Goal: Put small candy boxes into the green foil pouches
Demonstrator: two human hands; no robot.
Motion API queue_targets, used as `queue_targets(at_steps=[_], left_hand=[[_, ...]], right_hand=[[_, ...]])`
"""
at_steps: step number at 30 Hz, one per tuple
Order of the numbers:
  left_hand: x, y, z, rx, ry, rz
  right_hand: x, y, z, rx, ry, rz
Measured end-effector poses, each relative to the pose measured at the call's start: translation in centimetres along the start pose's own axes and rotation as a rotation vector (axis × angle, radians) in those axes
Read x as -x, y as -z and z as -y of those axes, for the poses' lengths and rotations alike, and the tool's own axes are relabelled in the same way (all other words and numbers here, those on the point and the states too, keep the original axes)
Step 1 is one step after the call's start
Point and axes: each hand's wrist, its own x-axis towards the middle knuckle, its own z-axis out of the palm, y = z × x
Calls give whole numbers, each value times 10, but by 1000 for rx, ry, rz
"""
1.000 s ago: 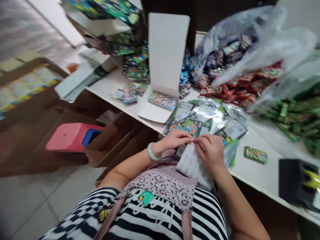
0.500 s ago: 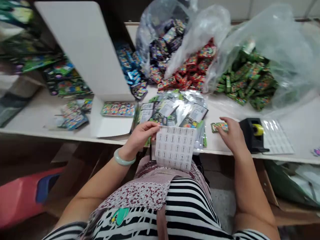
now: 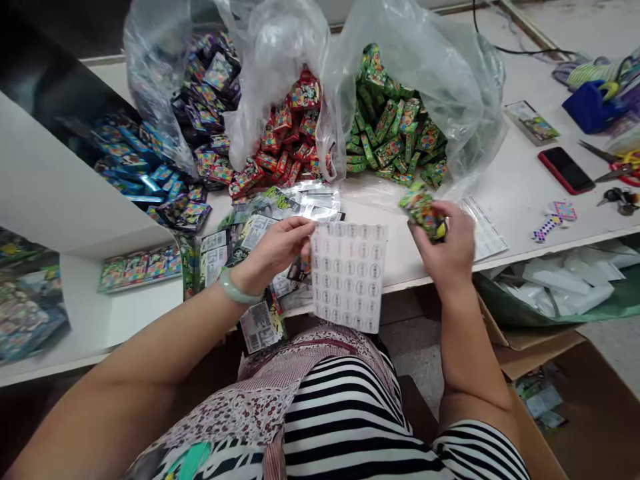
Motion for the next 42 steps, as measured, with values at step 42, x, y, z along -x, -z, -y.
queue_targets(at_steps=[42], left_hand=[[-27, -78, 57, -1684, -604, 550]], right_hand=[[-76, -79, -16, 490, 312, 711]])
